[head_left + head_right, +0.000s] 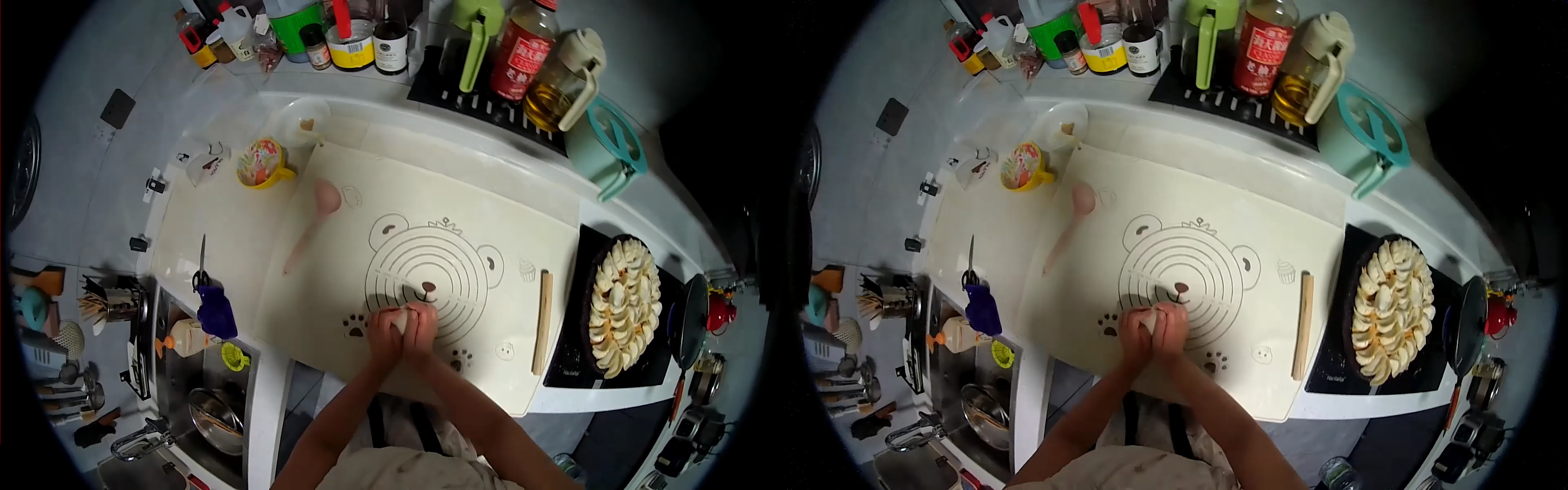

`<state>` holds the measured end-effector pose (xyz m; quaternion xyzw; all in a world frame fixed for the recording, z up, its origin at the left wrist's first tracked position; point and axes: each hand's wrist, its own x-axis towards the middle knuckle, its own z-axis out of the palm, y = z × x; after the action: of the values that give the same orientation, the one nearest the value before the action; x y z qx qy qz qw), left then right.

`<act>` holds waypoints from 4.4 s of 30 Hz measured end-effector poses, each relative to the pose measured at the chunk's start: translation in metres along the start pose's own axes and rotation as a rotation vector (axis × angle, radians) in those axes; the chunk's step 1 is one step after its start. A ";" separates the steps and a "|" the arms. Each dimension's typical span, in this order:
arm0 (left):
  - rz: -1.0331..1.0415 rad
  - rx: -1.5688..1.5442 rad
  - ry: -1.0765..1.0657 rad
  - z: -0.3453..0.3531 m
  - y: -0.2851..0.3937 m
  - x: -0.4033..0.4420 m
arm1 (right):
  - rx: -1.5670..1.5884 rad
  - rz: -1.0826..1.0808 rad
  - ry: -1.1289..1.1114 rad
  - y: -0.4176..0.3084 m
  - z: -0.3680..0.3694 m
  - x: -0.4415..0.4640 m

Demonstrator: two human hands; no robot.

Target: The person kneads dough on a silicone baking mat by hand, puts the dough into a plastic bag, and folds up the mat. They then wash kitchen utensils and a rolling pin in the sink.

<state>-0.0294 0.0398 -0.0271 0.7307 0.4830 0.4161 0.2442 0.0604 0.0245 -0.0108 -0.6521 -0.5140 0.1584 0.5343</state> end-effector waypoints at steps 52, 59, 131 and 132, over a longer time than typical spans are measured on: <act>-0.420 -0.415 -0.253 0.014 0.027 0.064 | 0.322 0.395 0.256 -0.005 -0.013 0.013; 0.156 -0.055 -0.095 -0.001 0.010 0.006 | -0.035 0.186 0.279 -0.005 0.002 -0.026; 0.077 0.213 -0.174 0.068 0.066 -0.020 | -0.220 0.343 0.284 0.031 -0.081 -0.027; 0.058 0.220 -0.190 0.069 0.065 -0.017 | -0.253 0.356 0.264 0.032 -0.081 -0.017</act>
<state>0.0586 0.0008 -0.0205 0.8028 0.4792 0.2963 0.1953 0.1306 -0.0305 -0.0136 -0.8090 -0.3326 0.0979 0.4747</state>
